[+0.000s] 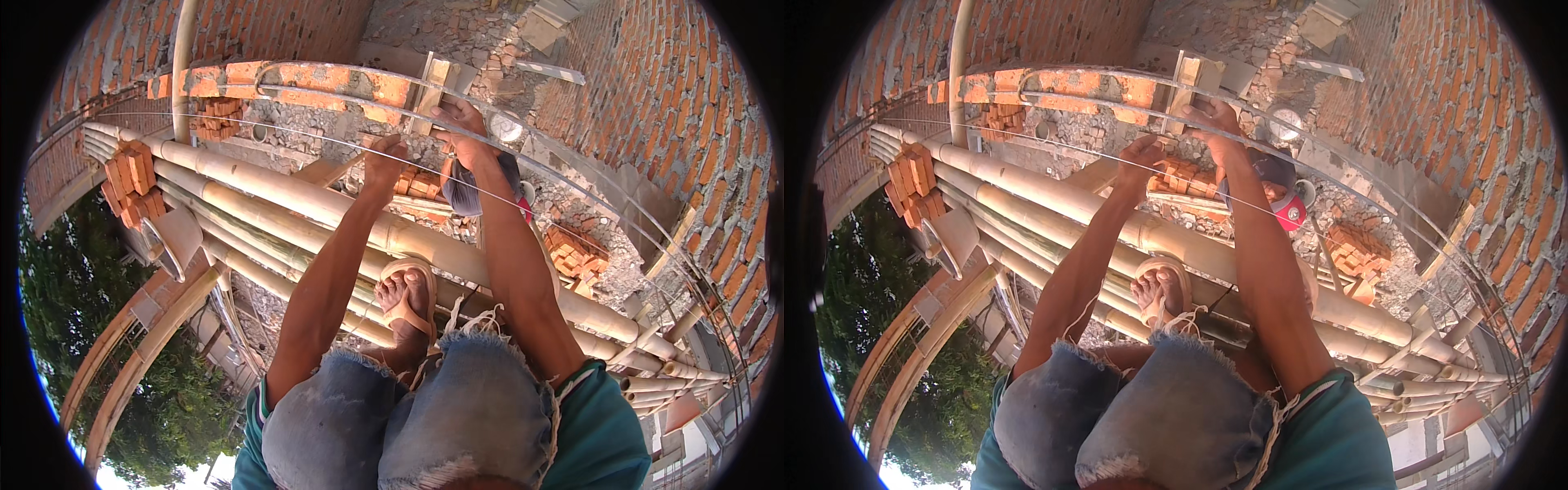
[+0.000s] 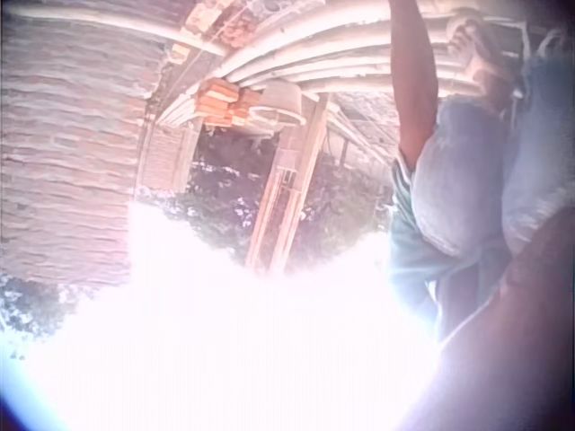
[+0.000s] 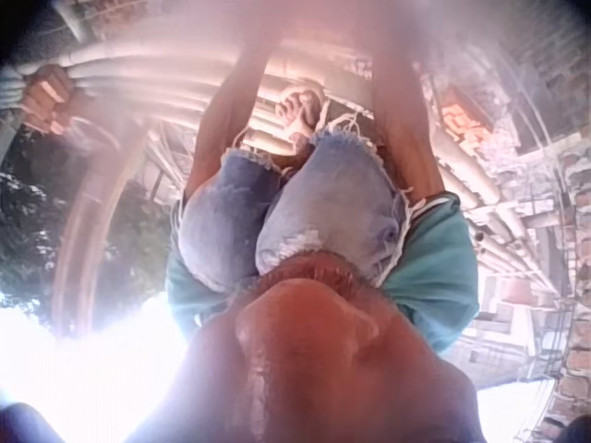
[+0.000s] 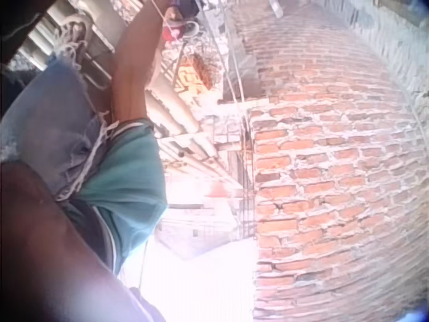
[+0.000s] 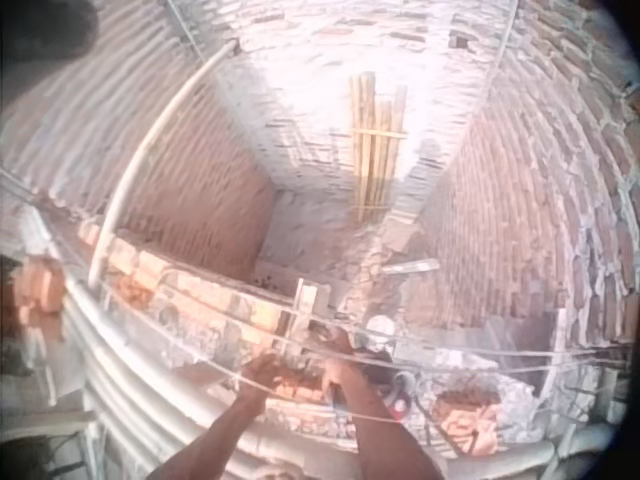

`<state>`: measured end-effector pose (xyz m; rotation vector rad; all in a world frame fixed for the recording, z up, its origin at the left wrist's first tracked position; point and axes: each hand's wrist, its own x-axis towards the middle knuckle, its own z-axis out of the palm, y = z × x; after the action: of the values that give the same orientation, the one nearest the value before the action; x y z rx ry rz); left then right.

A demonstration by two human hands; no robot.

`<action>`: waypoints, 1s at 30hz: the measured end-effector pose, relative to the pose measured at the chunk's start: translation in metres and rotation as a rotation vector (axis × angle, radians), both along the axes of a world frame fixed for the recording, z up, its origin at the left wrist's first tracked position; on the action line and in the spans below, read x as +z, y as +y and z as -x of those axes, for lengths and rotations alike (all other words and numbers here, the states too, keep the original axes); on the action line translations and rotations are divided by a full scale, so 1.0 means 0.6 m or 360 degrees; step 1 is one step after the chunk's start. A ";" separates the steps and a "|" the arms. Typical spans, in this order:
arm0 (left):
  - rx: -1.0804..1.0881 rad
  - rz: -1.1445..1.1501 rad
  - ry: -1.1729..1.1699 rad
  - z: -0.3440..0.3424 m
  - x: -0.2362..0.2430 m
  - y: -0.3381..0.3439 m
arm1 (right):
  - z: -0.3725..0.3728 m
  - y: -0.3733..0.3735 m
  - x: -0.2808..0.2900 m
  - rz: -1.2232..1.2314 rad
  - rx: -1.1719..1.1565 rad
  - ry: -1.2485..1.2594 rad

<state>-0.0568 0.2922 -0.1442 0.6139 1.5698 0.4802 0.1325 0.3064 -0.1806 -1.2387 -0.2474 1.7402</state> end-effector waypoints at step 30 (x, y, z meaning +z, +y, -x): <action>-0.1215 -0.0451 0.0584 -0.012 -0.027 -0.015 | -0.017 0.006 -0.015 -0.0085 0.0097 0.0084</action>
<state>-0.0495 0.2834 -0.1606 1.5067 1.4683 0.0008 0.1426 0.3097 -0.1895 -1.1555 -0.3017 1.8047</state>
